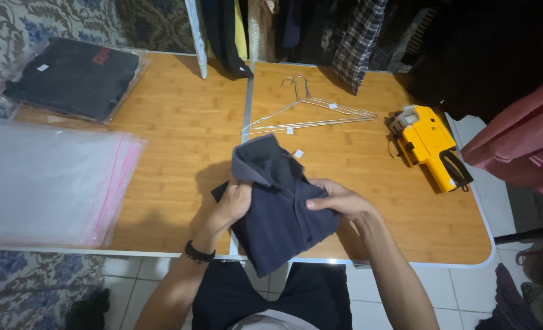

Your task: Unpacking a shirt from a plastic bag and placing it on a hanger.

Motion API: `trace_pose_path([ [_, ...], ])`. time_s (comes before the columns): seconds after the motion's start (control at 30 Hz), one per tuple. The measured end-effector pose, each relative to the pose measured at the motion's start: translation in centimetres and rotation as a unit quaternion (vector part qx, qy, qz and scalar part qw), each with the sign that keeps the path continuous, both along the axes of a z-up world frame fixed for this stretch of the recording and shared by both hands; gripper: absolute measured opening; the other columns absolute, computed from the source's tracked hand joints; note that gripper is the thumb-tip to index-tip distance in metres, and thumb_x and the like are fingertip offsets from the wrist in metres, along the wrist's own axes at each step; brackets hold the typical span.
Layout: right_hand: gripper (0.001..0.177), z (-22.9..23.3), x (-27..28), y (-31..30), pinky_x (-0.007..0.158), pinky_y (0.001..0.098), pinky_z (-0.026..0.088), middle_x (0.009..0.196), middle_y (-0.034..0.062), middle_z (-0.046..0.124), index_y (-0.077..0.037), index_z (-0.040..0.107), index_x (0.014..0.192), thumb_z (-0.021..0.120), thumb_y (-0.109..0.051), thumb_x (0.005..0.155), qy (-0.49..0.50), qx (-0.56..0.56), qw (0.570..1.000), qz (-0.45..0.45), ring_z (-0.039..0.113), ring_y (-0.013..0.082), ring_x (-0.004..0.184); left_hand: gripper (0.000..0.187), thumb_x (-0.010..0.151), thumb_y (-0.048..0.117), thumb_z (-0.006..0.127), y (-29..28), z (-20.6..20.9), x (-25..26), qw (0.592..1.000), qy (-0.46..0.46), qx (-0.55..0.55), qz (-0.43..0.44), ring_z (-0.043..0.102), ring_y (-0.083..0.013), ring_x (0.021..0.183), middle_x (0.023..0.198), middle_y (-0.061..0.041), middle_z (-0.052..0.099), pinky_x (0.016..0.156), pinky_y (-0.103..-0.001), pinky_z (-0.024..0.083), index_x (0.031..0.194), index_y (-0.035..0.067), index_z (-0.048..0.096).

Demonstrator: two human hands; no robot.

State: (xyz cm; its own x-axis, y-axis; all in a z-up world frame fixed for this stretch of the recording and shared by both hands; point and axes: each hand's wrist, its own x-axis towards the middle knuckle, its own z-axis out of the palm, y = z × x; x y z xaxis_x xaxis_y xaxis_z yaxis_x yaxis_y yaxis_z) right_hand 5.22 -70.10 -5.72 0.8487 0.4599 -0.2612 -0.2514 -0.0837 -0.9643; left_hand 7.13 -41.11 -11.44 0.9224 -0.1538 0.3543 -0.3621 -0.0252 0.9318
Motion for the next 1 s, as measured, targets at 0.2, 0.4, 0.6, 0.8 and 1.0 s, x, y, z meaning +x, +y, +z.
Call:
trace_pose_path([
  [0.2,0.074,1.1,-0.2,-1.0,0.098,0.0395,0.058,0.117,0.0114,0.072,0.008,0.054,0.142,0.085,-0.016,0.08,-0.077,0.125,0.988,-0.054,0.07,0.0236,0.107,0.047,0.112,0.03,0.038,0.9,1.1,1.7,0.99,0.133,-0.018,-0.051,0.055,-0.0281,0.134,0.143,-0.02,0.062,0.114,-0.035,0.042,0.139,-0.002,0.059],
  [0.4,0.065,5.5,-1.0,2.0,0.104,0.0399,0.054,0.135,0.0063,0.063,-0.012,0.045,0.148,0.073,-0.024,0.091,-0.067,0.297,0.926,-0.224,0.065,0.0199,0.12,0.101,0.087,0.04,0.071,1.5,4.1,-0.7,0.967,-0.093,0.115,-0.206,0.027,-0.0306,0.151,0.161,-0.021,0.035,0.123,-0.045,0.022,0.16,-0.002,0.016],
  [0.6,0.053,13.2,-2.1,4.0,0.113,0.0509,0.052,0.142,0.0141,0.059,-0.01,0.046,0.15,0.068,-0.025,0.104,-0.12,0.441,0.865,-0.207,0.063,0.0309,0.128,0.089,0.108,0.057,0.052,3.2,-3.9,0.1,0.901,0.052,-0.168,-0.396,0.031,-0.0307,0.143,0.157,-0.021,0.032,0.117,-0.042,0.034,0.162,-0.004,0.018],
  [0.8,0.046,20.1,1.1,3.1,0.118,0.0539,0.054,0.14,0.0123,0.064,-0.014,0.05,0.147,0.067,-0.027,0.106,-0.192,0.493,0.819,-0.224,0.063,0.0328,0.13,0.09,0.111,0.066,0.047,3.5,-7.5,-1.0,0.79,0.189,-0.301,-0.499,0.052,-0.0339,0.131,0.146,-0.026,0.053,0.111,-0.041,0.049,0.156,-0.012,0.038],
  [1.0,0.039,15.9,6.7,2.7,0.109,0.0536,0.059,0.131,0.0102,0.069,-0.013,0.057,0.138,0.07,-0.018,0.101,-0.22,0.37,0.824,-0.369,0.07,0.0295,0.121,0.107,0.085,0.068,0.063,-1.1,0.6,-5.4,0.903,0.247,0.023,-0.349,0.041,-0.0387,0.147,0.158,-0.025,0.041,0.12,-0.044,0.039,0.154,-0.006,0.027],
])
